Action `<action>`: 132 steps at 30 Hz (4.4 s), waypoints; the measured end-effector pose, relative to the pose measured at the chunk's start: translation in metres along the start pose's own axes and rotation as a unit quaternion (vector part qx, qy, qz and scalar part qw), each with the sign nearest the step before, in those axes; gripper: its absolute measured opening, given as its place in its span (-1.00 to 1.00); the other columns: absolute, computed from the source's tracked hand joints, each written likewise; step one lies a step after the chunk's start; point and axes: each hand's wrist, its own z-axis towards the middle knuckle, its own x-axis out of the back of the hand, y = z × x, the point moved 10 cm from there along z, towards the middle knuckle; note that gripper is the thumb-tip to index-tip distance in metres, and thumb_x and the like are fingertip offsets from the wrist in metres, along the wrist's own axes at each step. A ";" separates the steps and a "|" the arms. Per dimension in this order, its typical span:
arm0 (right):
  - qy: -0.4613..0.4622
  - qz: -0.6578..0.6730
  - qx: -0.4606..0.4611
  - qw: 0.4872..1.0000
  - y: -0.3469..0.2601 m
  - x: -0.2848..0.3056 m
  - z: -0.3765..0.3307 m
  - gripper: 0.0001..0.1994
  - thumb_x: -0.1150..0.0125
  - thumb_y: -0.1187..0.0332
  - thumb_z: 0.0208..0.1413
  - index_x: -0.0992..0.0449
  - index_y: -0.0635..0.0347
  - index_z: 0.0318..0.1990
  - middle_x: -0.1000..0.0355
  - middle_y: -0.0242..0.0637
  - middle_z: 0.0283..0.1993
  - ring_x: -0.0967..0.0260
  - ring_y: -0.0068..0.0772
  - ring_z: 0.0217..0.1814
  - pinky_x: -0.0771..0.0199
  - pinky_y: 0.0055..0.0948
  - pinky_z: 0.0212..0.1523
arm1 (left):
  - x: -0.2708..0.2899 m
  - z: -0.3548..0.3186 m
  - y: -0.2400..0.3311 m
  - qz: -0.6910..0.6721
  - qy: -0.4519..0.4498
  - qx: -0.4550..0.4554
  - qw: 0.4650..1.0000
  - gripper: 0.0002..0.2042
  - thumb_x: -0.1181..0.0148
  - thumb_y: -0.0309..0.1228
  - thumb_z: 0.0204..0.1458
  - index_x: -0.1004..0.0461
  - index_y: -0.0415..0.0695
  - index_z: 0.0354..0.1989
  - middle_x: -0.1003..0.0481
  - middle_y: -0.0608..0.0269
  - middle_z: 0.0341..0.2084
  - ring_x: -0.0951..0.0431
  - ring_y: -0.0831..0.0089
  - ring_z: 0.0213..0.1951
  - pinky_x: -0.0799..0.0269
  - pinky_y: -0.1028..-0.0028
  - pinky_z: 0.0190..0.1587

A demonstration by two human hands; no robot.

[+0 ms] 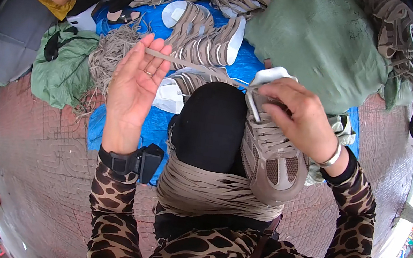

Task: The person sits on a blue tarp on a sidewalk and laces a beige Reebok sneaker. They thread the laces through the eyelets, pull them tight, and tie a knot. Another person is visible in the background performing a similar task.

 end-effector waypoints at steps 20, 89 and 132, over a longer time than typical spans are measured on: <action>-0.142 0.151 -0.043 0.977 0.006 -0.011 -0.033 -0.88 -0.31 0.59 -0.02 -0.56 0.28 -0.29 -0.44 -0.27 -0.31 -0.44 -0.31 -0.26 -0.44 -0.41 -0.21 | -0.129 -0.063 -0.099 0.713 -0.338 -0.221 0.573 -0.89 -0.12 -0.44 0.06 -0.46 -0.19 -0.45 -0.52 0.08 -0.50 -0.55 0.03 -0.36 -0.35 0.12 -0.27; 0.170 0.691 -0.361 0.603 0.141 -0.072 -0.195 -0.87 -0.22 0.45 0.20 -0.45 0.21 -0.13 -0.53 -0.33 -0.19 -0.54 -0.46 -0.18 -0.57 -0.42 -0.10 | -0.198 -0.174 -0.080 0.676 -0.333 -0.342 0.562 -0.46 -0.37 -0.39 -0.06 -0.41 -0.27 0.13 -0.52 0.02 -0.01 -0.56 0.23 -0.03 -0.47 0.33 0.03; 0.298 0.917 0.093 0.249 0.238 0.097 -0.126 -0.72 0.10 0.46 0.37 -0.31 0.47 0.12 -0.37 0.10 0.14 -0.38 -0.08 0.18 -0.40 -0.19 0.31 | -0.192 -0.170 -0.092 0.666 -0.394 -0.410 0.482 -0.45 -0.36 -0.38 -0.14 -0.43 -0.24 0.10 -0.46 0.04 0.09 -0.49 0.07 0.00 -0.39 0.23 0.05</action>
